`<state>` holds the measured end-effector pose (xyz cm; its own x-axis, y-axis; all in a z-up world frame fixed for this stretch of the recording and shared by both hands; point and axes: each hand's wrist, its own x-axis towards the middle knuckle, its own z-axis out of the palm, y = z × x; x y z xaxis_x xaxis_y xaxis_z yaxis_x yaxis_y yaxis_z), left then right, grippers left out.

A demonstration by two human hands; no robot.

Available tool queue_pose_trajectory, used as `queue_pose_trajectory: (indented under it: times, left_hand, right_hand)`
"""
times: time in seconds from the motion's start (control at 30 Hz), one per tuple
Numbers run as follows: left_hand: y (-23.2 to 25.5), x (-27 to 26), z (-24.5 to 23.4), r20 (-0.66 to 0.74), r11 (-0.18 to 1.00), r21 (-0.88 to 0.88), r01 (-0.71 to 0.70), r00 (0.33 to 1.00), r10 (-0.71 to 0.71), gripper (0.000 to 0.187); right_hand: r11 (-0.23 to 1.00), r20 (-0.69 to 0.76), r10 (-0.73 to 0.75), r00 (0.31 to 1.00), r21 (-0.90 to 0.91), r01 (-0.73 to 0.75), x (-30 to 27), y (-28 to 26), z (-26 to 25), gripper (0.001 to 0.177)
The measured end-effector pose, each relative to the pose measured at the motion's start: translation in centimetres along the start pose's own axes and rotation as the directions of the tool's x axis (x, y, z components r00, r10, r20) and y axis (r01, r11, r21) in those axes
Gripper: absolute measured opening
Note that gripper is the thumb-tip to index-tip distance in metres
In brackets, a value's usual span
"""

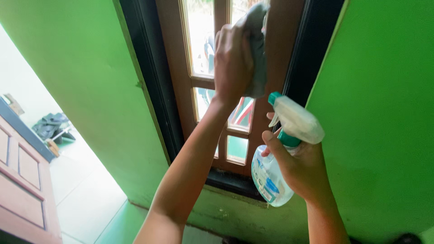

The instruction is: The person cleans a small paneled window using a cloth and a spray bottle.

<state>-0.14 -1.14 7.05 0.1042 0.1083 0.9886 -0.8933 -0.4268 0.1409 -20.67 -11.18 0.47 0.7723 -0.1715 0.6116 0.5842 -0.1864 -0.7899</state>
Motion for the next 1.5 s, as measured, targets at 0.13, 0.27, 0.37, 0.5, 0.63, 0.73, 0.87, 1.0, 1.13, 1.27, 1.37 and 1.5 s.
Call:
queue_pose_trajectory:
  times: [0.13, 0.27, 0.37, 0.5, 0.63, 0.73, 0.87, 1.0, 1.13, 1.27, 1.37, 1.5]
  left_hand:
    - [-0.8, -3.9, 0.5, 0.094, 0.986, 0.162, -0.037, 0.995, 0.021, 0.026]
    - [-0.7, -11.0, -1.4, 0.111, 0.981, 0.180, -0.078, 0.992, 0.059, 0.051]
    - [-0.7, -15.0, -2.9, 0.192, 0.977, 0.212, -0.038, 0.981, -0.003, 0.053]
    - [-0.9, -18.6, -4.4, 0.311, 0.969, 0.246, -0.030, 0.949, -0.050, 0.050]
    - [-0.4, -17.7, -5.2, 0.389, 0.974, 0.224, 0.023, 0.915, -0.111, 0.049]
    - [-0.5, -13.0, -5.2, 0.224, 0.994, 0.107, -0.020, 0.975, -0.005, 0.054]
    - [-2.2, -3.3, -1.4, 0.126, 0.999, 0.038, 0.021, 0.992, -0.025, 0.034]
    - [-1.6, -0.3, 1.2, 0.148, 0.980, 0.199, 0.010, 0.988, -0.040, 0.032]
    - [-0.9, -6.6, -0.1, 0.092, 0.981, 0.182, -0.069, 0.994, 0.052, 0.044]
    - [-1.1, -12.7, -3.0, 0.189, 0.967, 0.229, -0.113, 0.979, 0.070, 0.053]
    - [-1.1, -15.4, -3.8, 0.279, 0.971, 0.224, -0.083, 0.960, 0.017, 0.054]
    - [0.0, -18.4, -6.0, 0.421, 0.970, 0.243, -0.011, 0.902, -0.095, 0.047]
  right_hand:
    - [1.000, -0.020, 0.002, 1.000, -0.013, -0.002, 0.0, 1.4, 0.1, 0.050]
    - [0.994, -0.002, 0.083, 0.997, -0.075, -0.083, -0.1, 2.8, 0.3, 0.047]
    - [1.000, 0.028, 0.000, 1.000, 0.014, -0.001, -0.3, 2.9, 0.5, 0.050]
    - [0.998, 0.030, 0.038, 0.999, -0.044, -0.036, -0.3, 2.4, 0.6, 0.048]
    - [0.996, 0.044, 0.049, 0.998, -0.076, -0.046, -0.2, 1.1, 0.2, 0.046]
    - [0.999, 0.046, -0.010, 0.999, -0.045, 0.012, -0.2, 0.4, -0.1, 0.045]
    - [0.998, 0.040, -0.062, 0.997, -0.025, 0.063, -0.3, 0.7, -0.3, 0.044]
    - [0.996, 0.053, -0.054, 0.997, -0.066, 0.057, 0.3, 0.8, 0.0, 0.050]
    - [0.997, 0.031, -0.005, 0.999, -0.076, 0.008, -0.1, 2.0, -0.1, 0.051]
    - [0.990, 0.054, 0.026, 0.998, -0.139, -0.018, -0.4, 3.3, 0.3, 0.047]
    - [0.999, 0.046, 0.004, 0.999, -0.035, -0.002, -0.5, 3.1, 0.8, 0.049]
    - [0.999, 0.036, -0.001, 0.999, -0.047, 0.003, -0.8, 2.0, 1.2, 0.048]
